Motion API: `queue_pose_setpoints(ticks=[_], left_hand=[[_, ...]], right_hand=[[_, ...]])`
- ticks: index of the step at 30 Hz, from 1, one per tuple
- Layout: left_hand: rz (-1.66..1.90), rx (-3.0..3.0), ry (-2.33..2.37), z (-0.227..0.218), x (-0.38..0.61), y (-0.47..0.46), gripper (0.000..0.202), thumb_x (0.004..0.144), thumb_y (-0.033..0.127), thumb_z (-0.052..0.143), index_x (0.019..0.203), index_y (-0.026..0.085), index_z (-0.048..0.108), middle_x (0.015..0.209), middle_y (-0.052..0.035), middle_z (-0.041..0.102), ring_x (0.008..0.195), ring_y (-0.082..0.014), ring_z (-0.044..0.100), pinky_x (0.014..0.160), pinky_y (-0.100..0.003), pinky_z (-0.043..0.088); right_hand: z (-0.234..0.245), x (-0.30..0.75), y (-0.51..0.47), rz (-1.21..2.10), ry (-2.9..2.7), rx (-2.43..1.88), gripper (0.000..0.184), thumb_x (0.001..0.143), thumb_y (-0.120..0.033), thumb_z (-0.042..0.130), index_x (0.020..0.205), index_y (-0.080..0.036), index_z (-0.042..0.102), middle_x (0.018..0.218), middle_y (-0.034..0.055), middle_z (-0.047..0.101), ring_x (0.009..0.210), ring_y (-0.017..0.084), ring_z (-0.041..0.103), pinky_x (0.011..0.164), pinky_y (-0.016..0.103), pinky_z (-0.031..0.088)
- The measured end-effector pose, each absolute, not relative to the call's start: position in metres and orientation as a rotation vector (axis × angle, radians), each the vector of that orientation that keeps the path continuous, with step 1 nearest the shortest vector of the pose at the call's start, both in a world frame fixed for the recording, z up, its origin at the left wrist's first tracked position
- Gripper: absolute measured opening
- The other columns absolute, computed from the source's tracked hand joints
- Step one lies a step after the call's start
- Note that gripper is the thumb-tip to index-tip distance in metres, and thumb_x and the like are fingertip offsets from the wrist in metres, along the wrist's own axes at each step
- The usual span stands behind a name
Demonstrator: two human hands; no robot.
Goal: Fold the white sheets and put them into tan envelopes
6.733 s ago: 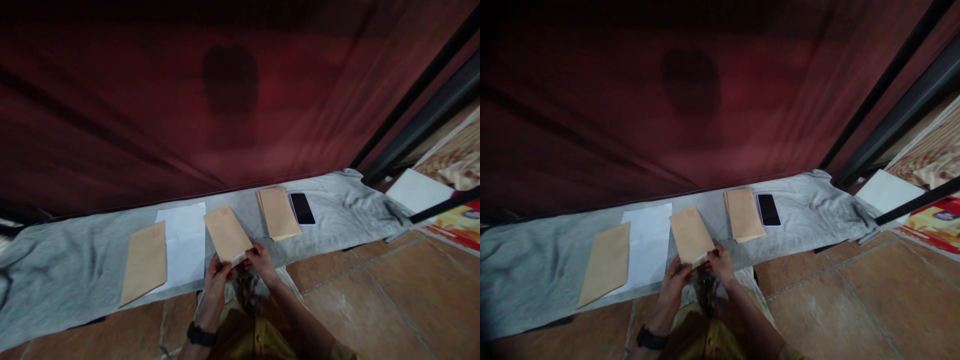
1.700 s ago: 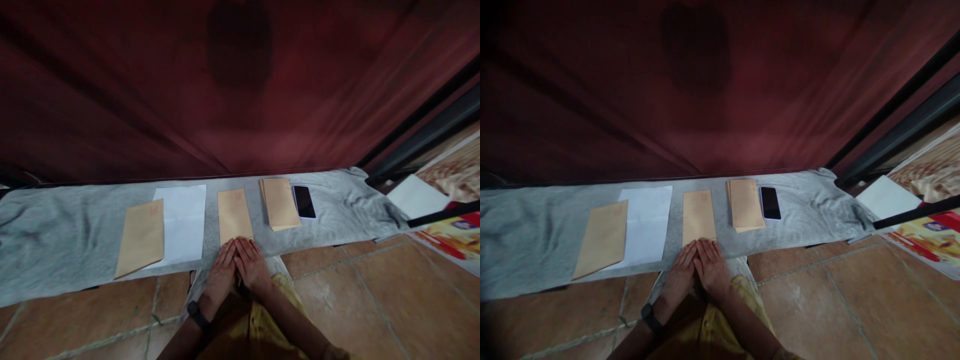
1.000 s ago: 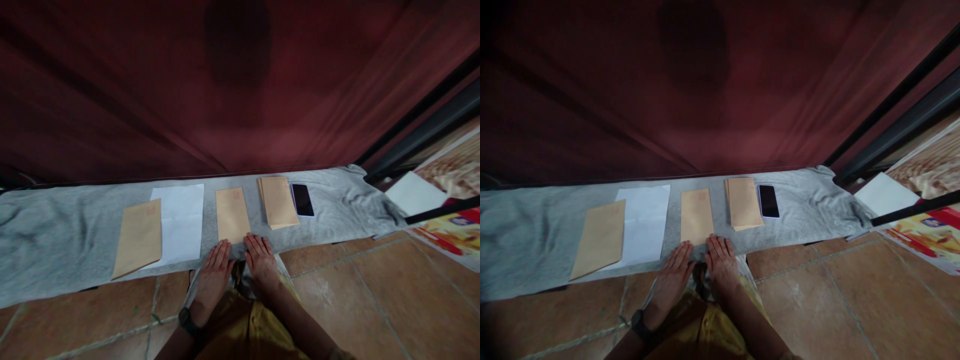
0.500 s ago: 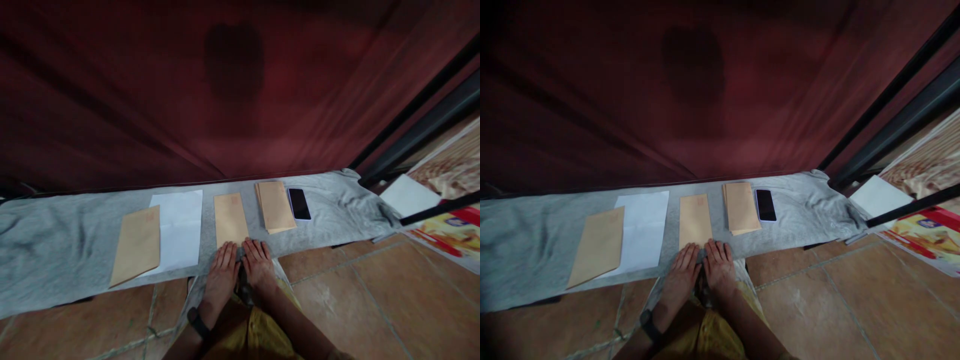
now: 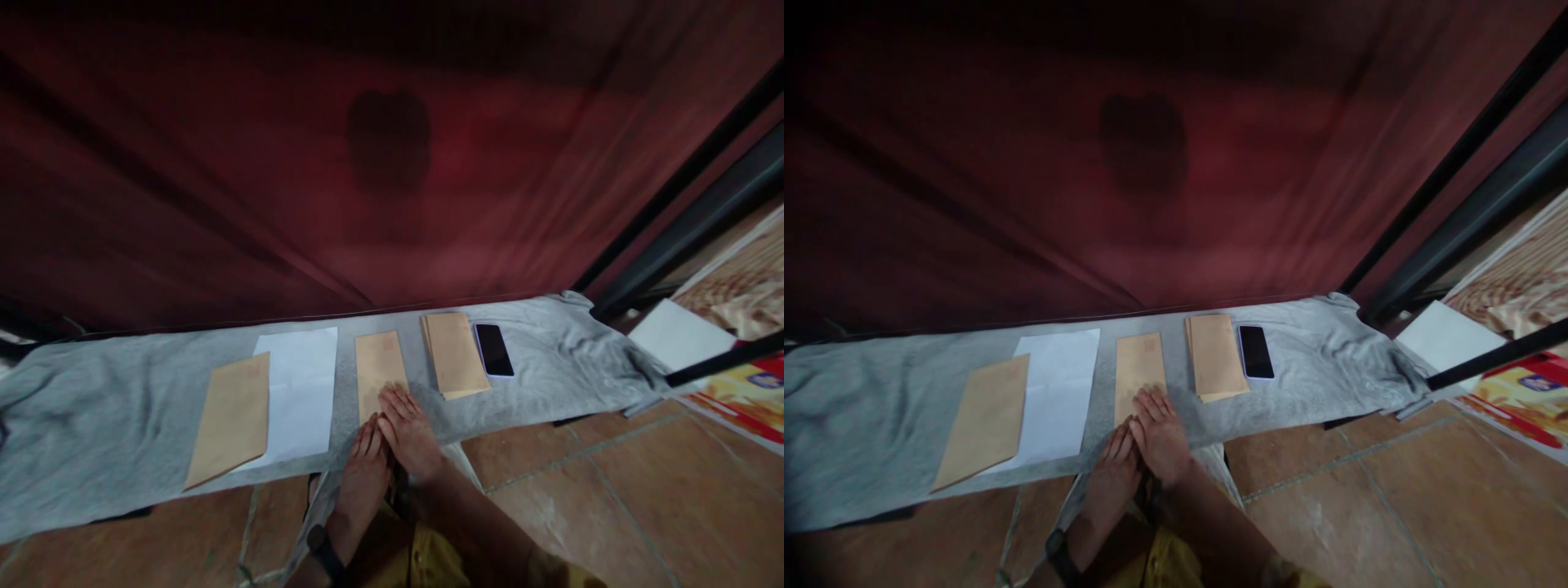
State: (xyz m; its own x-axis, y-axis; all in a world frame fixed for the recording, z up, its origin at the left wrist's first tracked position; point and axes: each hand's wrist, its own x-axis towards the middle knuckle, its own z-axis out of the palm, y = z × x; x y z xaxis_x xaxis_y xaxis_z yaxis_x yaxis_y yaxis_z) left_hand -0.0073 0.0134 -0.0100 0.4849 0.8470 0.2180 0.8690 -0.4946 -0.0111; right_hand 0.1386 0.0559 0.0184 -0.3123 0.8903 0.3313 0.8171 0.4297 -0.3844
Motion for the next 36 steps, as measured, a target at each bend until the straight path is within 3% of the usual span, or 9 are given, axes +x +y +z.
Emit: queue_pose_setpoints(ticks=[4,9,22,31,36], left_hand=[[-0.304,-2.609,-1.504,-0.012,-0.006,0.012,0.05,0.093,0.014,0.044,0.142,0.018,0.057,0.144,-0.0143,0.061,0.138,-0.0296,0.053,0.114,-0.051,0.045],[-0.406,-2.528,-1.513,-0.015,-0.005,0.012,0.05,0.099,0.028,0.047,0.146,0.011,0.051,0.148,-0.0169,0.057,0.141,-0.0301,0.049,0.111,-0.048,0.048],[-0.415,-2.533,-1.586,-0.025,0.001,0.012,0.063,0.098,0.029,0.049,0.158,0.02,0.034,0.148,-0.0122,0.058,0.139,-0.0279,0.051,0.115,-0.046,0.041],[-0.377,-2.596,-1.686,-0.029,0.009,0.009,0.064,0.098,0.035,0.052,0.158,0.021,0.034,0.152,-0.0132,0.054,0.141,-0.0289,0.049,0.112,-0.049,0.044],[-0.383,-2.624,-1.689,-0.034,0.009,0.011,0.061,0.098,0.043,0.051,0.154,0.019,0.042,0.15,-0.0142,0.056,0.139,-0.0313,0.051,0.11,-0.049,0.046]], right_hand=[[0.021,0.133,0.092,0.176,-2.324,-1.331,0.045,0.103,-0.03,0.052,0.148,-0.021,0.051,0.156,0.0078,0.05,0.146,0.021,0.042,0.123,0.045,0.034],[0.005,0.133,0.119,0.107,-2.352,-1.379,0.044,0.103,-0.033,0.054,0.146,-0.024,0.053,0.158,0.0073,0.047,0.147,0.024,0.041,0.121,0.049,0.033],[-0.009,0.14,0.187,0.024,-2.285,-1.569,0.045,0.107,-0.035,0.041,0.15,-0.026,0.05,0.158,0.0077,0.045,0.147,0.025,0.042,0.121,0.049,0.03],[-0.003,0.137,0.19,-0.027,-2.286,-1.586,0.048,0.108,-0.035,0.033,0.152,-0.021,0.048,0.159,0.0121,0.044,0.15,0.028,0.035,0.121,0.054,0.025],[-0.014,0.122,0.159,-0.021,-2.352,-1.393,0.048,0.108,-0.035,0.031,0.152,-0.024,0.049,0.16,0.008,0.044,0.15,0.028,0.034,0.121,0.053,0.026]])
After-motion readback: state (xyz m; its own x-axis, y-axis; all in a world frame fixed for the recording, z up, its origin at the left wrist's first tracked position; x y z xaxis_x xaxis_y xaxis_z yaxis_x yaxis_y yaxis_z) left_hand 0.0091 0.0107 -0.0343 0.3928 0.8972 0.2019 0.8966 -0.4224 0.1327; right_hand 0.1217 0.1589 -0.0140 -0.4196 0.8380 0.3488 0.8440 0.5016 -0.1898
